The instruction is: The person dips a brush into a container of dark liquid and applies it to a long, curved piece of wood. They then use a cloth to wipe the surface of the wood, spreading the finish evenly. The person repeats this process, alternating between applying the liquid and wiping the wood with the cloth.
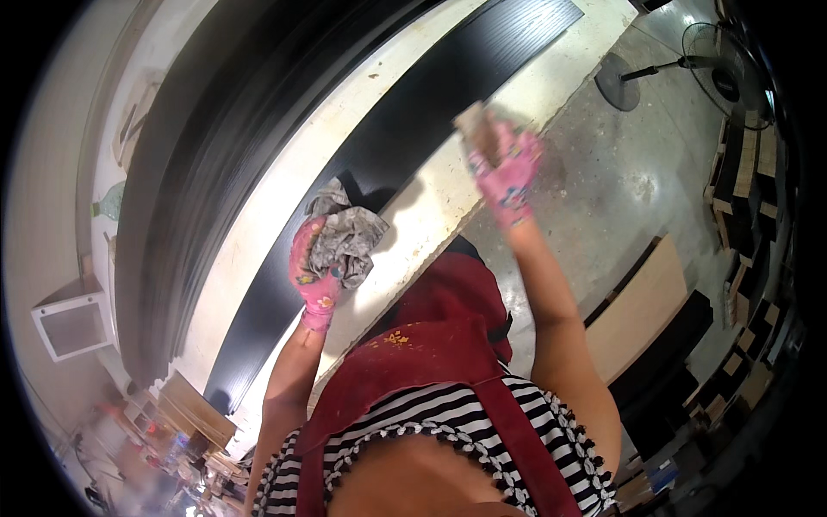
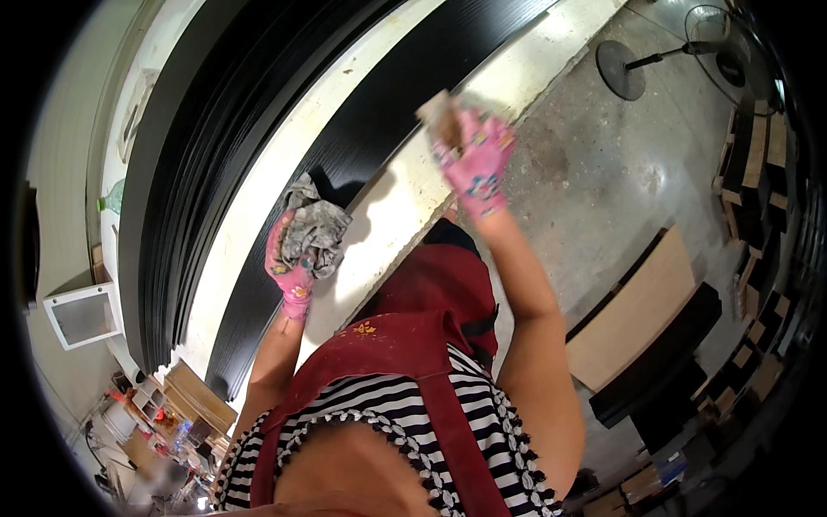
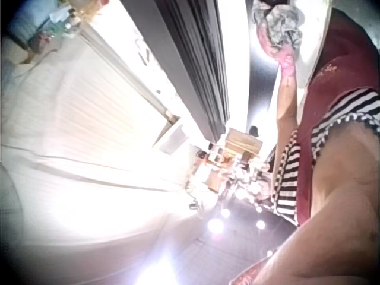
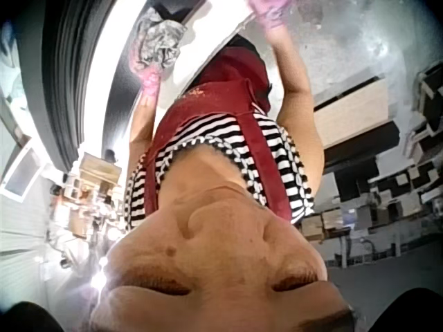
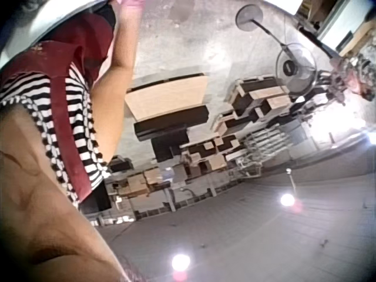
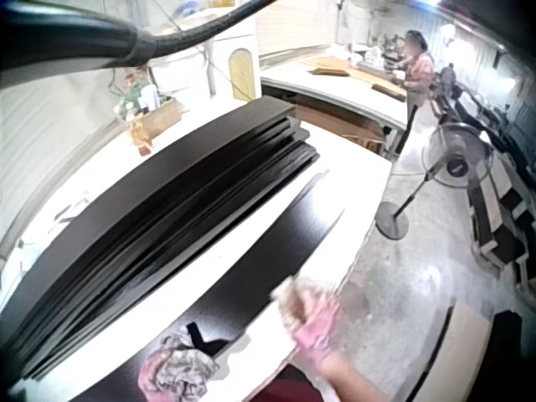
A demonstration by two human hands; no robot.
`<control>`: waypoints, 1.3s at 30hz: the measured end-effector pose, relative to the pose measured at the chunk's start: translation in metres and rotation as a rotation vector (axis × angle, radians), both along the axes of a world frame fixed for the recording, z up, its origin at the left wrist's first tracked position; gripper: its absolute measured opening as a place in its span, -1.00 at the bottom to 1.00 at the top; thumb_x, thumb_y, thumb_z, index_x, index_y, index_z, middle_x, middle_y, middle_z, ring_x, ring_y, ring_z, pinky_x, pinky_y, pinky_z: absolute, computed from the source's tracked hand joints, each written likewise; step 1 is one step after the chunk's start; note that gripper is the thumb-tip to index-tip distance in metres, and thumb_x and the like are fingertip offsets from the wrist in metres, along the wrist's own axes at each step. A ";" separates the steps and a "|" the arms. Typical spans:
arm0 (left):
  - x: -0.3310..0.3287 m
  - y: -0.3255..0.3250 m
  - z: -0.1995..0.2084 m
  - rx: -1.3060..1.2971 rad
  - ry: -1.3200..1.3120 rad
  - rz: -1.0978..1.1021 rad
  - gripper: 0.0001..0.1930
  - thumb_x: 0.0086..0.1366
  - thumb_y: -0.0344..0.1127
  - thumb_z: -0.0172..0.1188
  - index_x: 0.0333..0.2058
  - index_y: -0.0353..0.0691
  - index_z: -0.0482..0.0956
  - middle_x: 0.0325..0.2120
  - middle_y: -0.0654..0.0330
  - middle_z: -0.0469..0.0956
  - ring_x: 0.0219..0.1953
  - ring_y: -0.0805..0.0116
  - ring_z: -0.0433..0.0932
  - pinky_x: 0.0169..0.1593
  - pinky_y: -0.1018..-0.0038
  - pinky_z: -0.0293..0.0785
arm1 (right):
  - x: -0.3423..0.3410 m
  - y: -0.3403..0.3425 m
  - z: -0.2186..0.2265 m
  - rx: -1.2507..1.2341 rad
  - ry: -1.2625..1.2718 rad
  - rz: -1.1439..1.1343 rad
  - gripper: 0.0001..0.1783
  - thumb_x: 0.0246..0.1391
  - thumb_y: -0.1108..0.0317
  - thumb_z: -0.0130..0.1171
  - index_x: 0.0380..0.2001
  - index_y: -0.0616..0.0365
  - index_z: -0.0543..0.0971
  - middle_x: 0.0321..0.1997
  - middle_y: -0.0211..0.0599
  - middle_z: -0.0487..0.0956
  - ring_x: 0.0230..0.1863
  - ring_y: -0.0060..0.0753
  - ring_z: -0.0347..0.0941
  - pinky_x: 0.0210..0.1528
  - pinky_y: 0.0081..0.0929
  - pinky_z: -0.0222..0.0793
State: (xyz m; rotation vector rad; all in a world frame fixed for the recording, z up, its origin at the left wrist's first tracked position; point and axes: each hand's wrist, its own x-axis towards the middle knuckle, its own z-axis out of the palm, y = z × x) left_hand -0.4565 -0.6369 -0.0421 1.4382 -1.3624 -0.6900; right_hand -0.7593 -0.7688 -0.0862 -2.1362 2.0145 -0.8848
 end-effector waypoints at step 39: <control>0.133 0.335 0.051 0.043 0.092 0.794 -0.59 0.31 -0.22 0.15 0.06 -0.33 0.47 -0.01 0.08 0.49 -0.01 0.26 0.48 0.10 0.30 0.39 | 0.175 0.179 0.030 -0.003 0.072 0.253 -0.30 -0.09 0.01 0.33 0.17 -0.08 0.50 0.03 -0.17 0.49 0.08 -0.07 0.33 0.25 -0.09 0.11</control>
